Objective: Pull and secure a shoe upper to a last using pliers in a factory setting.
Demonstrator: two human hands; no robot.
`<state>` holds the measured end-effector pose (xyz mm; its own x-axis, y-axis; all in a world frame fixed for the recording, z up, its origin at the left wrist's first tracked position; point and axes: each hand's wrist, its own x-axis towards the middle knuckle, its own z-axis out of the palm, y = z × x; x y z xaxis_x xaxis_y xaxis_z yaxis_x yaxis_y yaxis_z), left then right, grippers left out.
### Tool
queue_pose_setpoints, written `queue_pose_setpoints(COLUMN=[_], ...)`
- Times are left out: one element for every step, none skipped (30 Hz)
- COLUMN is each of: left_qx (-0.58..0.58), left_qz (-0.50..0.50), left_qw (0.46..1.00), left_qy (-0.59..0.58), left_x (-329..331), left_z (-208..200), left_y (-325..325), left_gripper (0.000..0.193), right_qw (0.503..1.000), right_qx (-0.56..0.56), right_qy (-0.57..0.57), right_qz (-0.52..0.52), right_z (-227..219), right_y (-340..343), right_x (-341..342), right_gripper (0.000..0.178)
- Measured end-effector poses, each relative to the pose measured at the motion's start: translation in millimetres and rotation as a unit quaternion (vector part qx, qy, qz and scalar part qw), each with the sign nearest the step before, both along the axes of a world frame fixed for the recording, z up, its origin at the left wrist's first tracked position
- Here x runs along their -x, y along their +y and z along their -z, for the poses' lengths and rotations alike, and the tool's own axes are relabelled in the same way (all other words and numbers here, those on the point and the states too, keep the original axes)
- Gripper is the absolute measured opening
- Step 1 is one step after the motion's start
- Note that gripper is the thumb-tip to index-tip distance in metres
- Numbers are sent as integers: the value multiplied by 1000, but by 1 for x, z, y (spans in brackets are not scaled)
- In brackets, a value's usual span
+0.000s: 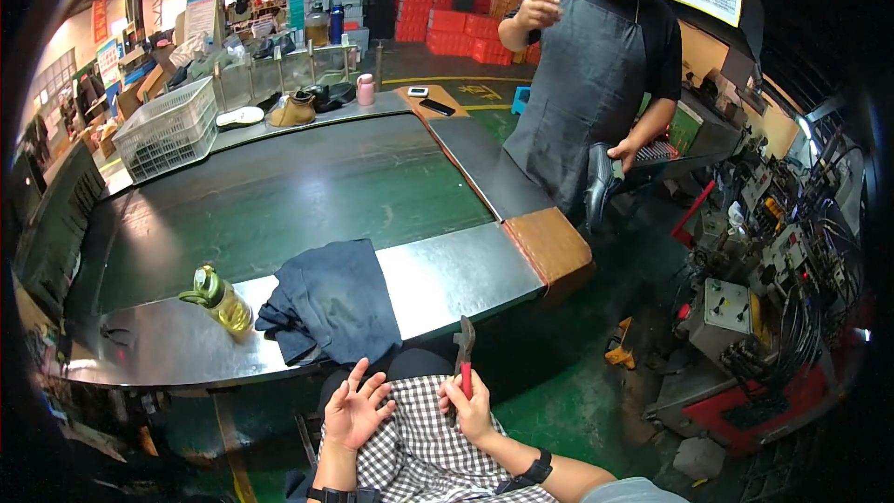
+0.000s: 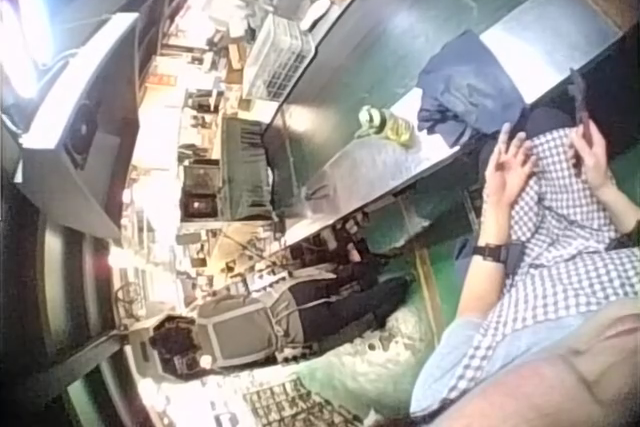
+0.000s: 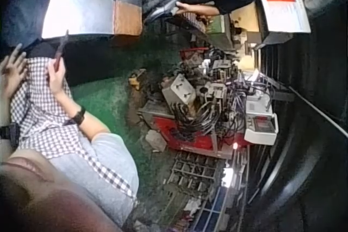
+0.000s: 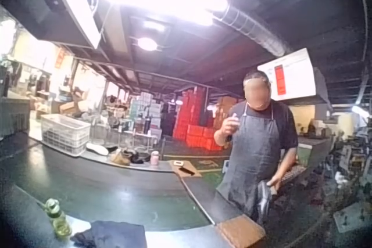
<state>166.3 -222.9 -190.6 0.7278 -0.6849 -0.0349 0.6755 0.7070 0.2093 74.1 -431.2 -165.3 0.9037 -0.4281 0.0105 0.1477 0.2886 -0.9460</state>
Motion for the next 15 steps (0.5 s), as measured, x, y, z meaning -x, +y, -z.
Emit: queue_pose_setpoints(left_qx=[0,1,3,3,6,9,9,6,4,3,3,2,1,2,2], left_qz=[1,1,1,1,2,2,2,3,4,4,3,1,1,0,-1], left_qw=[1000,1000,1000,1000,1000,1000,1000,1000,1000,1000,1000,1000,1000,1000,1000], left_qy=[0,-2,-5,-5,-4,-4,-3,-6,-8,-8,-11,-13,-13,-13,-13], left_x=[0,0,0,0,0,0,0,0,0,0,1,1,1,1,2], left_z=[0,0,0,0,0,0,0,0,-1,-1,-2,-2,-2,-2,-1], left_y=[0,0,0,0,1,1,0,0,0,0,0,-1,-1,-1,-1], left_gripper=[54,55,55,55,55,55,55,55,55,55,55,55,55,55,55], right_qw=[1000,1000,1000,1000,1000,1000,1000,1000,1000,1000,1000,1000,1000,1000,1000], right_qx=[1,2,2,5,8,8,9,10,9,13,17,17,11,5,4], right_qy=[-1,-2,-1,1,4,4,-1,-5,-5,-5,-5,-5,-7,-8,-8], right_qz=[0,0,0,-1,-2,-2,1,3,3,4,6,5,4,2,1], right_z=[0,0,0,0,0,0,0,0,1,1,1,2,3,2,1], right_y=[0,0,0,0,0,0,0,0,0,-1,-1,-1,-2,-1,-1], right_x=[0,0,0,0,0,0,0,0,0,0,0,0,1,1,1], right_gripper=[16,16,16,15,15,15,16,16,16,17,18,18,17,15,15])
